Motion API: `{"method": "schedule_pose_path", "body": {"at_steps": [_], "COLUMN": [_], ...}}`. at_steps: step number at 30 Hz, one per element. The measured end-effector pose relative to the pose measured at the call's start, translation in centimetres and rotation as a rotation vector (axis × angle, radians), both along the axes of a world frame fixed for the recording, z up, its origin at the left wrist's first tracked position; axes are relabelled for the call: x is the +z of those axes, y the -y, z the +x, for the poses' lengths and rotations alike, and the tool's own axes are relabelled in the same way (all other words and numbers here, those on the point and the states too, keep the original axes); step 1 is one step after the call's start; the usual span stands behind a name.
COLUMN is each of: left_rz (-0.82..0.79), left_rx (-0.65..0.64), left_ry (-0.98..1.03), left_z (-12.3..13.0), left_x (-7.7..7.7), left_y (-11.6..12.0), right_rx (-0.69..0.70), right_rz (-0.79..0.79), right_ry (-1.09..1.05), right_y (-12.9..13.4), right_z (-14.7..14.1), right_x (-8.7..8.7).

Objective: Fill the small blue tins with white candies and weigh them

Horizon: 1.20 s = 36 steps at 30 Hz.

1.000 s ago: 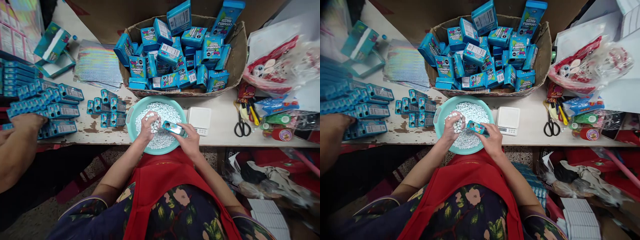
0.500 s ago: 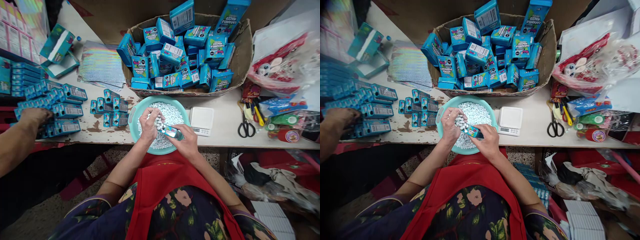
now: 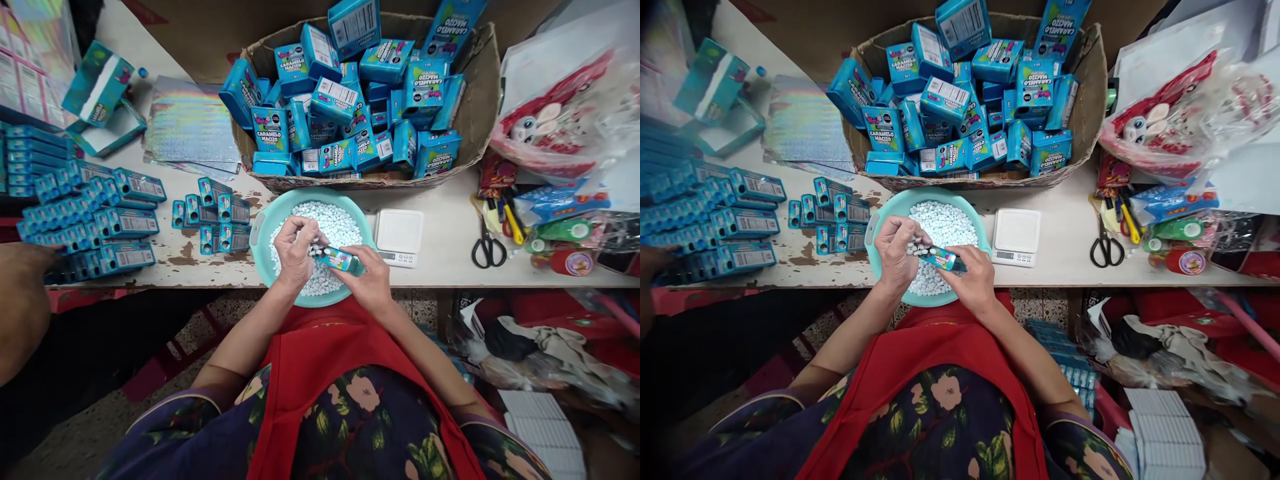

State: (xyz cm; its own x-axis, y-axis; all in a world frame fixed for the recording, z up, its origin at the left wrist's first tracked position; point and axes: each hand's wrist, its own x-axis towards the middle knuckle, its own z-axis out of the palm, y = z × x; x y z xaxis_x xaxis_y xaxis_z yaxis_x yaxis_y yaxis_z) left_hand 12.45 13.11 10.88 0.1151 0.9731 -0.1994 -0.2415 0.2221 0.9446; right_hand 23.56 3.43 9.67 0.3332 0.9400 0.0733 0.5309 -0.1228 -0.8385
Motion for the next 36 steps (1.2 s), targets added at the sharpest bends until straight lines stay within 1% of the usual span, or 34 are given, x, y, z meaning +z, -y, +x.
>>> {"method": "schedule_pose_path", "body": {"at_steps": [4, 8, 11, 14, 18, 20, 23, 26, 28, 31, 33, 35, 36], "left_rz": [-0.009, 0.008, 0.042, 0.069, 0.007, -0.003, -0.018, -0.031, -0.034, -0.030, -0.031, -0.043, -0.054], "left_rx": [-0.037, -0.021, -0.042, -0.088, -0.106, -0.108, -0.143, -0.202, -0.189, -0.063, -0.005, -0.013, -0.038], "left_ry": [0.030, 0.043, 0.037, 0.043, 0.063, 0.095, 0.116, 0.140, 0.153, 0.117, 0.038, -0.071, -0.129], "left_z": [0.2, 0.4, 0.6, 0.8, 0.9, 0.8, 0.7, 0.5, 0.1, -0.8, -1.5, -2.1, -2.2], "left_x": [-0.1, 0.3, 0.5, 0.1, -0.2, 0.1, 0.8, 1.1, 1.1, 0.4, -0.7, -2.2, -3.1], "left_y": [0.1, 0.2, 0.3, 0.2, -0.2, -0.3, 0.0, 0.1, -0.3, -1.5, -2.3, -2.6, -2.6], "right_rx": [-0.018, -0.038, -0.024, -0.040, -0.048, -0.075, -0.112, -0.112, -0.107, -0.146, -0.168, -0.162, -0.155], "right_rz": [0.007, 0.030, 0.071, 0.067, 0.027, 0.022, 0.018, 0.008, -0.007, -0.027, -0.042, -0.058, -0.066], "right_ry": [-0.035, -0.075, -0.097, -0.111, -0.179, -0.226, -0.275, -0.327, -0.384, -0.516, -0.615, -0.701, -0.741], "right_y": [0.1, 0.3, 0.4, 0.4, 0.5, 0.6, 0.7, 0.4, 0.3, 0.4, 0.7, 0.8, 0.8], "right_z": [0.0, 0.3, 0.4, 0.2, 0.0, 0.2, 0.4, 0.2, 0.0, 0.1, 0.5, 1.0, 1.2], "right_x": [-0.4, -0.1, 0.0, -0.6, -1.6, -1.7, -2.0, -2.8, -3.4, -3.9, -3.7, -3.4, -3.2]}}
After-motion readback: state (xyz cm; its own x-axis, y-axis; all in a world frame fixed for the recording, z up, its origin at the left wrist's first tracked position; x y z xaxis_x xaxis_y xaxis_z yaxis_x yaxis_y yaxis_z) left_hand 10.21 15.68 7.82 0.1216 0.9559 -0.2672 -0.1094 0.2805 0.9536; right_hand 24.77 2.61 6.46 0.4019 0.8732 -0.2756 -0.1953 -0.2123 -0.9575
